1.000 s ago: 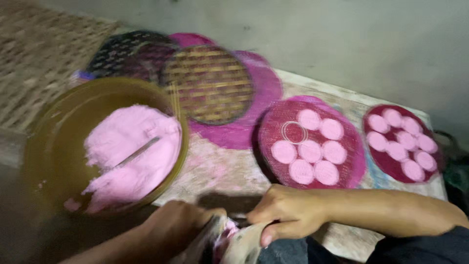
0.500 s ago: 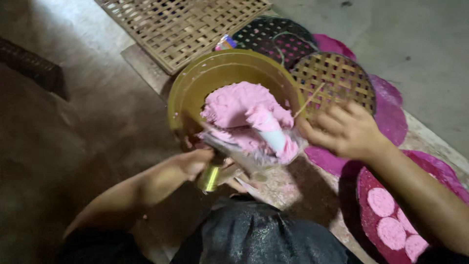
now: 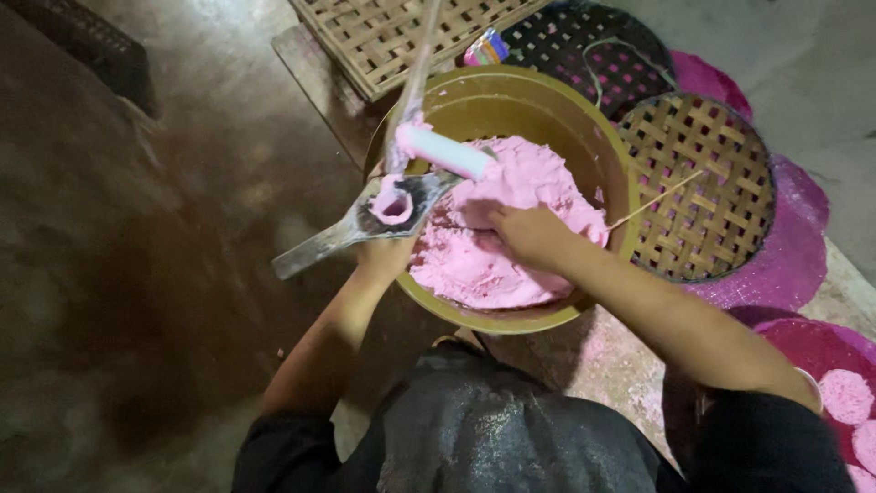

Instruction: The person scoops pink dough from a large bowl into a handheld wooden press, squeezes the press to extrude a round disc onto a tray, and places the formed discs in rows on round trays, repeating the cycle.

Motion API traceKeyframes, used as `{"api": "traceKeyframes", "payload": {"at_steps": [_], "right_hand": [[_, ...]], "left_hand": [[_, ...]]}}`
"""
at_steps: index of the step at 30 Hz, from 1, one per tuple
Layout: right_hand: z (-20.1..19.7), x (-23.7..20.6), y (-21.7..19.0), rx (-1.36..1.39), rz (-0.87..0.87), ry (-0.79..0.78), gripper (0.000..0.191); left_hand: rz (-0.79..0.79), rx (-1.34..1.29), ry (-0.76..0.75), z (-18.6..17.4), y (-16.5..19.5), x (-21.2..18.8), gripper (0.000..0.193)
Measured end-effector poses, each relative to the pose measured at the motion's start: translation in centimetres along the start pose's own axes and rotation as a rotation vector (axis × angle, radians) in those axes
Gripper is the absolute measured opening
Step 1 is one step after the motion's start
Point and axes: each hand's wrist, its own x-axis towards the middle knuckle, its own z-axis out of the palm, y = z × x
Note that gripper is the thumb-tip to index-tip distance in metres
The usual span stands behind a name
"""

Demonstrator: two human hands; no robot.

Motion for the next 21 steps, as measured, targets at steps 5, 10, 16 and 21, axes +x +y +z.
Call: {"api": "traceKeyframes", "payload": {"at_steps": [5,10,16,21], "right_hand": [[-0.7,-2.8,-1.6,0.231,-0.078,-0.01,0.037],[0.5,-8.9,-5.2,0.651,-0.009,-0.004,0.049],[-0.5,-16.6,-4.0,0.636,0.019,-0.01,0.038],[-8.0,-18.7,-0.3,0.545,0.462,-0.254,0.036]], "left_hand": [[0.133,0.102,0.062,-0.1,1.0,-0.3,0.026],[0.185,0.078,0.127,-0.2,1.7,-0.3,0.036],[0.34,0.154,0.072,-0.9,3.0,0.0,0.04],[0.649,0.474,0.025,0.0,5.9,-0.4,0.062]]}}
